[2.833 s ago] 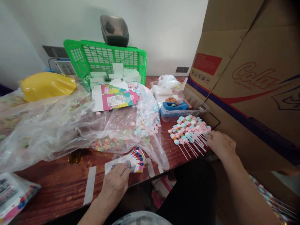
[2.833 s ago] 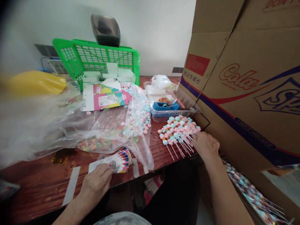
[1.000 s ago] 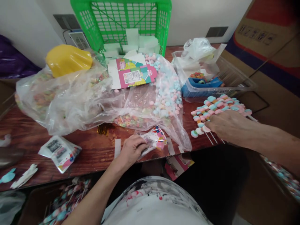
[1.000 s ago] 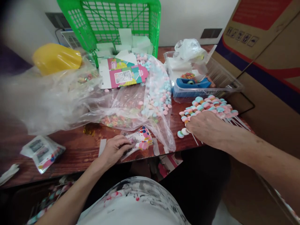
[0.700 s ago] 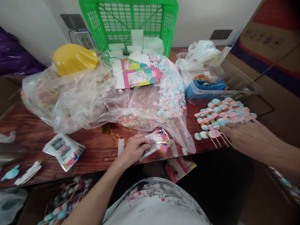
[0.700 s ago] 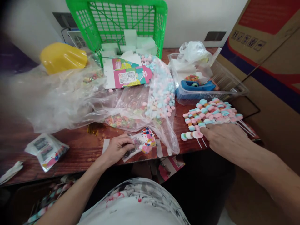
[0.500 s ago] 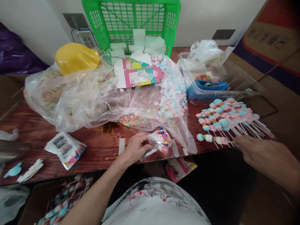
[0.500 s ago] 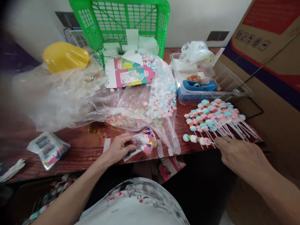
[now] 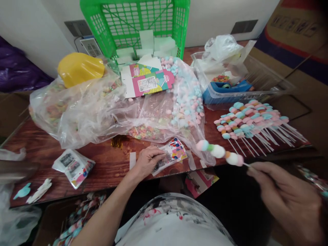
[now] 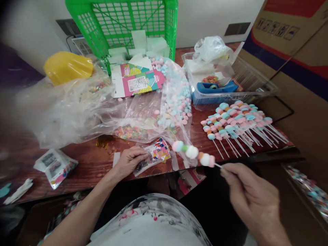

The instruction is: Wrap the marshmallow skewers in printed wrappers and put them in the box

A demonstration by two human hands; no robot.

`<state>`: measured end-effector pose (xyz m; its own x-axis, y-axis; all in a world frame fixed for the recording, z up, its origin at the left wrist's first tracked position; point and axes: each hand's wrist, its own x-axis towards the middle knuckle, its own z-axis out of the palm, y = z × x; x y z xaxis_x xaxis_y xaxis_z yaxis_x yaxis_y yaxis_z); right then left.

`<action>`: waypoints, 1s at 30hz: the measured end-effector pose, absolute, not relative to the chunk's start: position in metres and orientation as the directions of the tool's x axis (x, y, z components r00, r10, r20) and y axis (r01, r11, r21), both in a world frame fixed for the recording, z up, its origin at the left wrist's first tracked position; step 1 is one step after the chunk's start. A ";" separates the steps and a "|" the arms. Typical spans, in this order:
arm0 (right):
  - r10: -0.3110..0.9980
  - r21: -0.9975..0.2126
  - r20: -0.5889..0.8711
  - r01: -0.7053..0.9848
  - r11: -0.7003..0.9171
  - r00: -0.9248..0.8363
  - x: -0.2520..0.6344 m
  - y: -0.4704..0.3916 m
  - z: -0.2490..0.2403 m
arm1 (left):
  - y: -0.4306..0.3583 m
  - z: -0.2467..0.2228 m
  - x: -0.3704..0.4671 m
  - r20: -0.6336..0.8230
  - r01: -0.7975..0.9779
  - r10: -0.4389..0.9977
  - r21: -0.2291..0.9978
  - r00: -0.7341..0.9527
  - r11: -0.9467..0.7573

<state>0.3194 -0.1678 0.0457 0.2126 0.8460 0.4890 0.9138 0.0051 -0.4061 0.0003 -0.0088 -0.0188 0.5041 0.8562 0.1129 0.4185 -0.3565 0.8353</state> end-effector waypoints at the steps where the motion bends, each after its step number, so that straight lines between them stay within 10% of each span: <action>1: 0.844 -0.431 0.515 0.896 0.104 0.150 0.306 -0.162 0.046 | -0.009 -0.019 0.000 0.117 0.416 0.858 0.837 0.501 -0.357; 15: 0.796 -0.169 0.510 0.870 0.463 -0.325 0.299 -0.151 0.027 | -0.016 -0.019 -0.001 0.167 0.409 0.839 0.813 0.517 -0.414; 30: 0.696 -0.056 0.547 0.809 0.585 -0.465 0.269 -0.114 0.038 | -0.021 -0.007 -0.004 0.208 0.402 0.742 0.732 0.637 -0.550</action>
